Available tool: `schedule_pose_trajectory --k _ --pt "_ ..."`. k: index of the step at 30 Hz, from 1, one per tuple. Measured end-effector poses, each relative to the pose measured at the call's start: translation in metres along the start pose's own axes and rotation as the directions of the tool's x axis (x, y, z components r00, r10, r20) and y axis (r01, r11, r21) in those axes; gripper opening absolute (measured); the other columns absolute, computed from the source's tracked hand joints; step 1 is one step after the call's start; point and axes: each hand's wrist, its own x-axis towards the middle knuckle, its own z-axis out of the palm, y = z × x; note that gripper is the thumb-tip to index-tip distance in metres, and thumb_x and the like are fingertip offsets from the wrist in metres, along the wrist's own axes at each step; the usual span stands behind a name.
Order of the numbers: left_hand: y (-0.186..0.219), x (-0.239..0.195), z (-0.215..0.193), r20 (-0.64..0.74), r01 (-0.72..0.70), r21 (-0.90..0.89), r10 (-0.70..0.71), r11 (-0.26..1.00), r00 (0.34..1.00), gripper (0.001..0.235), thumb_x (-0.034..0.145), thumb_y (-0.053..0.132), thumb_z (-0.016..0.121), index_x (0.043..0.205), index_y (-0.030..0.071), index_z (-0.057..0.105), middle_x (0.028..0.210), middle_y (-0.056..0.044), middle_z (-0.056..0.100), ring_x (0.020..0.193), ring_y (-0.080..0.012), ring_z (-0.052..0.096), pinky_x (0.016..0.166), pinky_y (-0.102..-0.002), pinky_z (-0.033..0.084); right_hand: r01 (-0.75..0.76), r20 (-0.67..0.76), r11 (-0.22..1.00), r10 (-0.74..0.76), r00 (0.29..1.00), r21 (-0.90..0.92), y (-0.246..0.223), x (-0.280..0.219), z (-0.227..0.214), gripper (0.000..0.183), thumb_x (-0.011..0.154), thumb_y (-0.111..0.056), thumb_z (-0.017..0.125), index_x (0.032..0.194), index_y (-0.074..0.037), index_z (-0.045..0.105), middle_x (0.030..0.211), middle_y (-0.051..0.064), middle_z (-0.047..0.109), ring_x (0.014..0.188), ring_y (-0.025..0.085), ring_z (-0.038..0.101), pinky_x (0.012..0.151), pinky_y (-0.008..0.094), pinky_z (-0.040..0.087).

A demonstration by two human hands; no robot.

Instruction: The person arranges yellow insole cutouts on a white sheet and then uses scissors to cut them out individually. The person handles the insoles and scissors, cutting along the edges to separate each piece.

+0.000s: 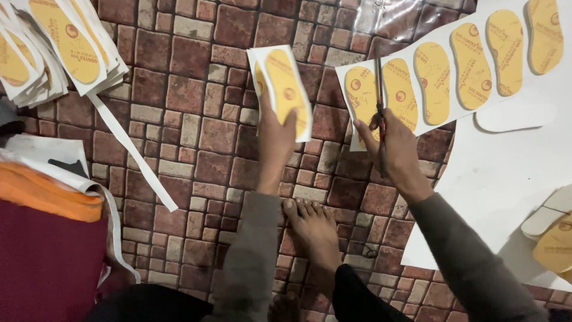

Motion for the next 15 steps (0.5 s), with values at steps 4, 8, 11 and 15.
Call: schedule_pose_trajectory --k 4,8,11,15 --pt "-0.01 0.002 0.005 -0.205 -0.044 0.617 0.215 0.786 0.955 0.094 0.086 0.027 0.081 0.16 0.009 0.027 0.136 -0.021 0.05 0.13 -0.0428 0.048 0.099 -0.064 0.044 -0.124 -0.019 0.982 0.123 0.992 -0.143 0.015 0.004 0.02 0.041 0.093 -0.039 0.072 0.095 -0.009 0.044 0.141 0.016 0.047 0.085 0.061 0.067 0.086 0.066 0.056" --pt "0.016 -0.036 0.036 -0.146 -0.247 0.439 0.34 0.864 0.929 0.08 0.093 0.023 0.075 0.159 0.005 0.032 0.143 -0.03 0.046 0.132 -0.0519 0.048 0.104 -0.066 0.04 -0.144 -0.02 0.98 0.143 0.99 -0.14 0.018 0.003 0.025 0.034 0.09 -0.031 0.069 0.1 -0.006 0.048 0.14 0.016 0.043 0.081 0.065 0.066 0.083 0.07 0.056" --pt "-0.002 -0.042 0.079 0.021 -0.235 -0.003 0.235 0.972 0.972 0.065 0.098 0.031 0.064 0.153 0.005 0.041 0.134 -0.03 0.055 0.126 -0.0515 0.055 0.1 -0.064 0.046 -0.153 -0.037 0.988 0.152 0.988 -0.036 0.029 0.005 0.029 0.031 0.085 -0.03 0.069 0.097 -0.01 0.049 0.139 0.015 0.044 0.085 0.065 0.065 0.085 0.069 0.055" --pt "0.037 -0.051 0.092 0.375 0.269 -0.204 -0.179 0.941 0.91 0.1 0.085 0.065 0.063 0.154 -0.003 0.039 0.155 -0.026 0.044 0.145 -0.038 0.043 0.118 -0.05 0.039 -0.061 -0.053 0.984 0.071 0.996 0.165 0.062 -0.007 0.04 0.037 0.077 -0.032 0.078 0.1 -0.015 0.054 0.122 0.013 0.051 0.084 0.051 0.069 0.08 0.055 0.052"
